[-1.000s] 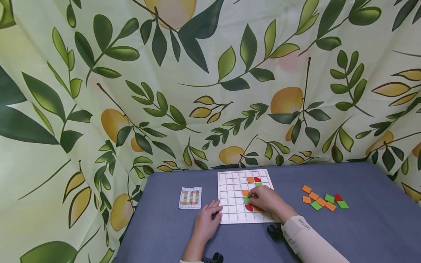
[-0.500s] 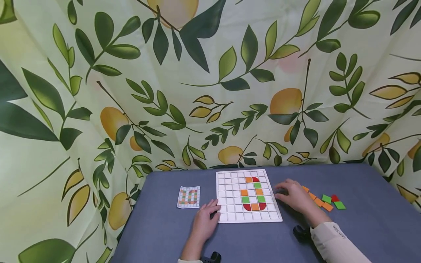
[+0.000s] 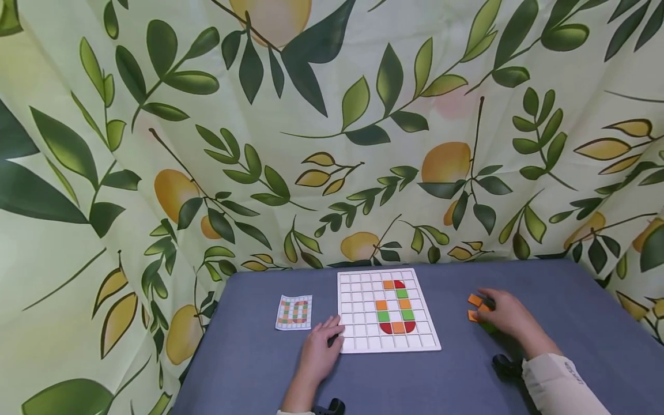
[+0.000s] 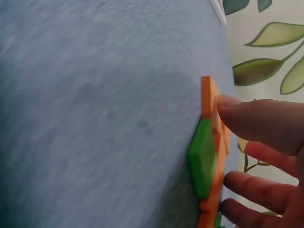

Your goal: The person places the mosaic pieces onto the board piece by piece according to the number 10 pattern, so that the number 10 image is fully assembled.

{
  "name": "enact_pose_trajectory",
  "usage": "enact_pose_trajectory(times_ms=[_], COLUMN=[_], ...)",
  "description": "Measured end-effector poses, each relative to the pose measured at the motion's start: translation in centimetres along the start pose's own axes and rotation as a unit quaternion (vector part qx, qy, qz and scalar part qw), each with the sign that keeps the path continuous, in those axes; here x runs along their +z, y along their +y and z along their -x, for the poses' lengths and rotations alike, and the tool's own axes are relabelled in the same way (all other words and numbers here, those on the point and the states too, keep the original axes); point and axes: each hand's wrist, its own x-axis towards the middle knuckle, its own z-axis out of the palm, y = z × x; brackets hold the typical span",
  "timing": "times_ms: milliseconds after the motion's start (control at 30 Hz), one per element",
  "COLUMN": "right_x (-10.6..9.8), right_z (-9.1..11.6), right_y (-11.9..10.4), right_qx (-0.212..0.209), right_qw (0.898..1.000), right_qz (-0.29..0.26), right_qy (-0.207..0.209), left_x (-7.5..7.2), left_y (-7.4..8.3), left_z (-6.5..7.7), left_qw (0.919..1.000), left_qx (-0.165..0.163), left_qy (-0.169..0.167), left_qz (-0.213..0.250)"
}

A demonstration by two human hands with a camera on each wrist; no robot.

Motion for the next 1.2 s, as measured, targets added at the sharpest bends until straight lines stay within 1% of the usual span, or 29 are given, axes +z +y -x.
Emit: enact_pose_trajectory(times_ms=[67,133,233,333,400,467,600,733,833,900,1033,1133,1200], right_x=[-0.1,-0.2,-0.3,-0.7,-1.0,-1.4,-2.0,-2.1,-1.9,-1.7,-1.3,-1.1,-1.0], right_z=[0.0,0.0,0.1,0.2,0.3,0.5,0.8,1.2,1.3,1.3,1.2,1.0,1.0], right_y=[0.1,0.0,-0.2,-0.2,0.1,0.7,2.1,2.9,3.0,2.8,2.4,2.1,2.2], right_qx=[0.000,-0.002,-0.006,-0.002,0.008,0.020,0.051,0.072,0.065,0.050,0.019,0.009,0.000], right_qw=[1.000,1.000,1.000,0.999,0.999,0.998,0.998,0.997,0.997,0.998,0.999,0.999,0.999], right_qz=[0.000,0.003,0.001,-0.005,-0.004,0.001,0.000,-0.020,-0.025,-0.025,-0.030,-0.036,-0.031], right_qy=[-0.007,-0.007,0.008,0.034,0.047,0.051,0.033,0.014,0.016,0.022,0.026,0.022,0.022], left_x=[-0.1,-0.1,-0.2,-0.2,-0.2,-0.3,-0.3,-0.2,-0.1,-0.1,-0.2,-0.2,-0.2], left_y=[-0.1,-0.1,-0.2,-0.2,-0.1,0.0,0.1,0.1,0.0,0.1,0.1,0.1,0.2], left_z=[0.0,-0.1,-0.1,-0.2,-0.2,-0.3,-0.4,-0.3,-0.2,-0.2,-0.2,-0.3,-0.3], left_qw=[1.0000,1.0000,0.9999,1.0000,1.0000,1.0000,1.0000,0.9999,0.9997,0.9996,0.9999,1.0000,1.0000], left_qx=[-0.009,-0.009,-0.009,-0.007,-0.005,-0.003,0.002,0.010,0.018,0.022,0.011,0.002,0.004], left_qy=[-0.003,-0.003,-0.003,-0.002,-0.002,-0.002,0.000,0.005,0.014,0.018,0.011,0.005,0.005], left_qz=[0.003,0.002,0.003,0.003,0.002,0.001,-0.001,-0.005,-0.006,-0.007,-0.002,0.001,0.001])
